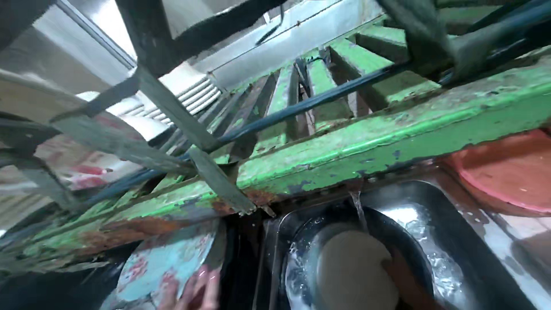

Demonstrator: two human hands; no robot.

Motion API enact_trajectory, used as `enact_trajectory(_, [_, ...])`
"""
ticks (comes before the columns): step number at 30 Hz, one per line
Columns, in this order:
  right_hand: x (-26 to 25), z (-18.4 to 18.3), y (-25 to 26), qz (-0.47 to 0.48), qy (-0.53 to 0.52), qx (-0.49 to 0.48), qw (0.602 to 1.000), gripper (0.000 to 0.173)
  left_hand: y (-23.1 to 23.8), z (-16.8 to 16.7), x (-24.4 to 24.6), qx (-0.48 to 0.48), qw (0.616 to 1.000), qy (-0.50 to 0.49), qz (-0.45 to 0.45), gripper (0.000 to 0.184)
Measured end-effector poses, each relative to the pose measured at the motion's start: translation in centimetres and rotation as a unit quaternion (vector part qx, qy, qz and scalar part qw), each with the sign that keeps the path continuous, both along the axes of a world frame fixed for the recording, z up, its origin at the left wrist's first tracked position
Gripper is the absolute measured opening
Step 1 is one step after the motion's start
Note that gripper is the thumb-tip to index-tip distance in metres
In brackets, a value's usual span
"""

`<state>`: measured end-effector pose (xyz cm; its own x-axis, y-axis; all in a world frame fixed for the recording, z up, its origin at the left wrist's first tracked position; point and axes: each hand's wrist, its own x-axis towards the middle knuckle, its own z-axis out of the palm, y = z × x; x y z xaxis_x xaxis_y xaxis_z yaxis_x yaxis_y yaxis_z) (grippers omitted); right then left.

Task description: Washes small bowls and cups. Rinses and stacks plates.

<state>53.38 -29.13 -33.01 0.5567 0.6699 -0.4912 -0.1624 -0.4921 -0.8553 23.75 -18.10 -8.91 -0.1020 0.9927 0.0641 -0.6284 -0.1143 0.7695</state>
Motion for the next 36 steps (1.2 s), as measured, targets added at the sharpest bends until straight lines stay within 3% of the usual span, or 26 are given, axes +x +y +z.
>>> enact_trajectory(2, [0.1, 0.4, -0.2, 0.009, 0.059, -0.041, 0.997, 0.059, -2.1, 0.7, 6.2, 0.083, 0.982, 0.086, -0.146, 0.038])
enact_trajectory(4, [0.1, 0.5, -0.3, 0.003, 0.081, -0.034, 0.996, 0.055, -4.1, 1.6, 13.3, 0.196, 0.926, 0.239, -0.215, 0.039])
enact_trajectory(5, [0.1, 0.4, -0.4, -0.016, 0.082, -0.017, 0.996, 0.054, -4.6, 2.1, 16.3, 0.286, 0.873, 0.335, -0.211, 0.037])
enact_trajectory(7, [0.1, 0.4, -0.5, -0.076, 0.083, 0.042, 0.993, 0.049, -4.2, 3.8, 21.9, 0.496, 0.687, 0.522, -0.090, 0.029])
enact_trajectory(8, [0.2, 0.3, -0.5, -0.101, 0.076, 0.069, 0.990, 0.049, -3.3, 4.6, 24.3, 0.565, 0.595, 0.570, -0.043, 0.024])
enact_trajectory(9, [0.4, 0.1, -0.6, -0.118, 0.066, 0.093, 0.987, 0.049, -2.2, 5.2, 26.3, 0.583, 0.541, 0.605, -0.049, 0.024])
enact_trajectory(11, [0.9, -0.1, -0.8, -0.137, 0.052, 0.122, 0.982, 0.050, 0.0, 5.9, 28.8, 0.487, 0.487, 0.700, -0.187, 0.035])
enact_trajectory(12, [1.1, -0.2, -0.9, -0.144, 0.051, 0.129, 0.980, 0.051, 1.1, 5.5, 29.5, 0.436, 0.481, 0.723, -0.237, 0.037])
enact_trajectory(13, [1.2, -0.3, -0.9, -0.149, 0.057, 0.135, 0.978, 0.052, 1.7, 5.2, 29.7, 0.394, 0.502, 0.720, -0.273, 0.038])
enact_trajectory(15, [1.2, -0.3, -1.0, -0.149, 0.074, 0.134, 0.977, 0.052, 2.5, 4.7, 29.2, 0.327, 0.581, 0.678, -0.310, 0.033])
enact_trajectory(16, [1.2, -0.2, -1.0, -0.144, 0.082, 0.126, 0.978, 0.052, 2.9, 4.4, 28.7, 0.312, 0.601, 0.679, -0.286, 0.027])
enact_trajectory(17, [1.1, -0.2, -1.0, -0.131, 0.087, 0.111, 0.981, 0.052, 3.4, 4.3, 28.0, 0.303, 0.600, 0.703, -0.232, 0.023])
enact_trajectory(20, [1.2, 0.3, -0.9, -0.068, 0.112, 0.049, 0.990, 0.052, 3.5, 5.1, 26.0, 0.331, 0.545, 0.766, -0.073, 0.026])
enact_trajectory(21, [1.2, 0.3, -0.6, -0.052, 0.124, 0.029, 0.990, 0.050, 2.4, 5.0, 25.4, 0.341, 0.571, 0.743, -0.075, 0.027])
enact_trajectory(22, [1.1, 0.1, -0.3, -0.045, 0.139, 0.020, 0.989, 0.049, 1.4, 3.7, 24.4, 0.380, 0.618, 0.682, -0.090, 0.027])
enact_trajectory(23, [1.0, -0.1, -0.1, -0.042, 0.148, 0.019, 0.988, 0.049, 0.9, 0.9, 22.9, 0.435, 0.641, 0.625, -0.102, 0.030])
enact_trajectory(25, [0.8, -0.4, 0.0, -0.049, 0.158, 0.038, 0.985, 0.049, 0.6, -7.4, 19.5, 0.456, 0.662, 0.579, -0.138, 0.041])
enact_trajectory(26, [0.8, -0.5, 0.1, -0.059, 0.163, 0.049, 0.984, 0.049, 0.5, -11.9, 17.5, 0.414, 0.650, 0.615, -0.168, 0.043])
enact_trajectory(28, [0.8, -1.1, 0.2, -0.085, 0.164, 0.076, 0.980, 0.049, 0.4, -18.4, 14.3, 0.244, 0.566, 0.748, -0.247, 0.054])
enact_trajectory(30, [0.8, -1.7, 0.2, -0.084, 0.157, 0.105, 0.979, 0.051, 0.2, -21.6, 12.7, 0.125, 0.502, 0.818, -0.252, 0.066])
enact_trajectory(32, [0.6, -2.4, 0.1, -0.067, 0.122, 0.118, 0.983, 0.054, -1.8, -22.8, 13.1, 0.148, 0.463, 0.844, -0.227, 0.065])
enact_trajectory(34, [0.1, -2.4, 0.0, -0.068, 0.099, 0.102, 0.988, 0.059, -4.7, -23.7, 15.1, 0.206, 0.471, 0.816, -0.264, 0.056])
enact_trajectory(36, [-0.1, -1.3, -0.5, -0.025, 0.063, 0.076, 0.995, 0.058, -6.7, -23.1, 17.5, 0.172, 0.518, 0.752, -0.370, 0.056])
